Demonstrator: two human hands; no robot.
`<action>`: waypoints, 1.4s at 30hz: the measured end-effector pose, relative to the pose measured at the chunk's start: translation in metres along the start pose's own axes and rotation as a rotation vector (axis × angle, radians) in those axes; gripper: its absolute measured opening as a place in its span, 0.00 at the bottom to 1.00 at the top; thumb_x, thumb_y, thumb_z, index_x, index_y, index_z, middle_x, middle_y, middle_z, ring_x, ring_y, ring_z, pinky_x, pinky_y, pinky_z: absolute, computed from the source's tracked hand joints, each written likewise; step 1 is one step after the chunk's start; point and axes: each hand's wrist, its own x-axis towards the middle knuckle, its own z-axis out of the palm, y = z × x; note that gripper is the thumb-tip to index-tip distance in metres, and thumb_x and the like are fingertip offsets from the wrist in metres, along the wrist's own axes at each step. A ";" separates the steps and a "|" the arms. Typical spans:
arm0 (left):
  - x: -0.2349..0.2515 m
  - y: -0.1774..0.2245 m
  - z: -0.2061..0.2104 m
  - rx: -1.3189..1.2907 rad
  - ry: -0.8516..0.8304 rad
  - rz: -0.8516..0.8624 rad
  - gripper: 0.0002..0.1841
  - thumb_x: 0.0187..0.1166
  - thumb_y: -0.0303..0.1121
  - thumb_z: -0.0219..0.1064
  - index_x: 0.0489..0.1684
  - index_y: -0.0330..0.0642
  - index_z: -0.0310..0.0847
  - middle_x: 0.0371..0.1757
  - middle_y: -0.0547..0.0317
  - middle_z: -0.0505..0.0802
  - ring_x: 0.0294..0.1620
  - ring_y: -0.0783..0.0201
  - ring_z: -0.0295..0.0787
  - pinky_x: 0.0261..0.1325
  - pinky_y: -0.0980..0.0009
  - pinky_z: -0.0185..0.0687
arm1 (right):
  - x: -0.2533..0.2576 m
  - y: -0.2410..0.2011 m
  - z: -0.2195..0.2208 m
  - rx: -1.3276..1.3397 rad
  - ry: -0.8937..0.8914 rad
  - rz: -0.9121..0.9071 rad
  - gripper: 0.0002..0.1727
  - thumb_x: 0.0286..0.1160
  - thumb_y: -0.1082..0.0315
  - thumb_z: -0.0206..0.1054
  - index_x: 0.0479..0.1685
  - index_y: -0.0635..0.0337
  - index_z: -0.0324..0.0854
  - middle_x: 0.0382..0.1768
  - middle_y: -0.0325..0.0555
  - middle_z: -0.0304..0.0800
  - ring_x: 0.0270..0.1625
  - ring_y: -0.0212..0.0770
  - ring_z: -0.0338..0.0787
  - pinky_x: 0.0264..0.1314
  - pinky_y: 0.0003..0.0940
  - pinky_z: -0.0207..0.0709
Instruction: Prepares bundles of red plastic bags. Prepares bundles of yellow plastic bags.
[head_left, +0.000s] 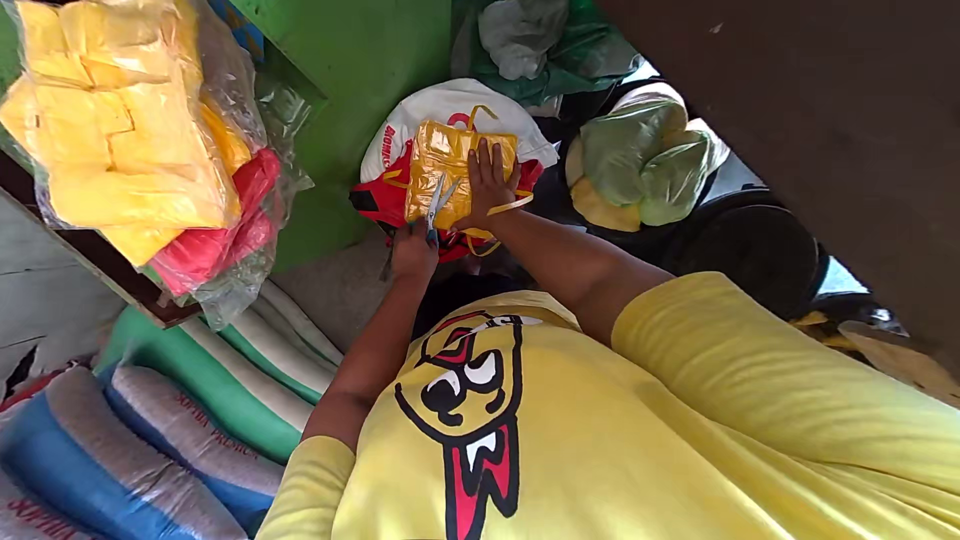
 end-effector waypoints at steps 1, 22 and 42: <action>0.001 0.000 0.002 -0.011 0.009 0.010 0.26 0.81 0.35 0.66 0.81 0.48 0.76 0.74 0.39 0.83 0.76 0.43 0.81 0.75 0.49 0.78 | 0.001 -0.001 0.000 -0.001 -0.009 0.011 0.98 0.20 0.27 0.90 0.97 0.54 0.16 0.95 0.49 0.02 0.96 0.58 0.09 0.85 0.84 0.17; -0.024 -0.009 0.018 -0.079 -0.064 -0.177 0.31 0.81 0.39 0.66 0.86 0.47 0.70 0.74 0.39 0.84 0.74 0.43 0.82 0.72 0.46 0.80 | 0.010 -0.014 0.001 -0.140 -0.063 0.126 1.02 0.10 0.23 0.89 0.96 0.52 0.15 0.94 0.51 0.02 0.96 0.59 0.11 0.82 0.88 0.33; 0.016 0.032 0.001 -0.033 -0.034 -0.045 0.30 0.83 0.37 0.65 0.87 0.46 0.68 0.71 0.35 0.82 0.72 0.41 0.82 0.71 0.50 0.81 | 0.008 -0.013 -0.001 -0.145 -0.057 0.098 1.00 0.15 0.26 0.89 0.96 0.56 0.16 0.95 0.55 0.04 0.96 0.61 0.13 0.82 0.87 0.35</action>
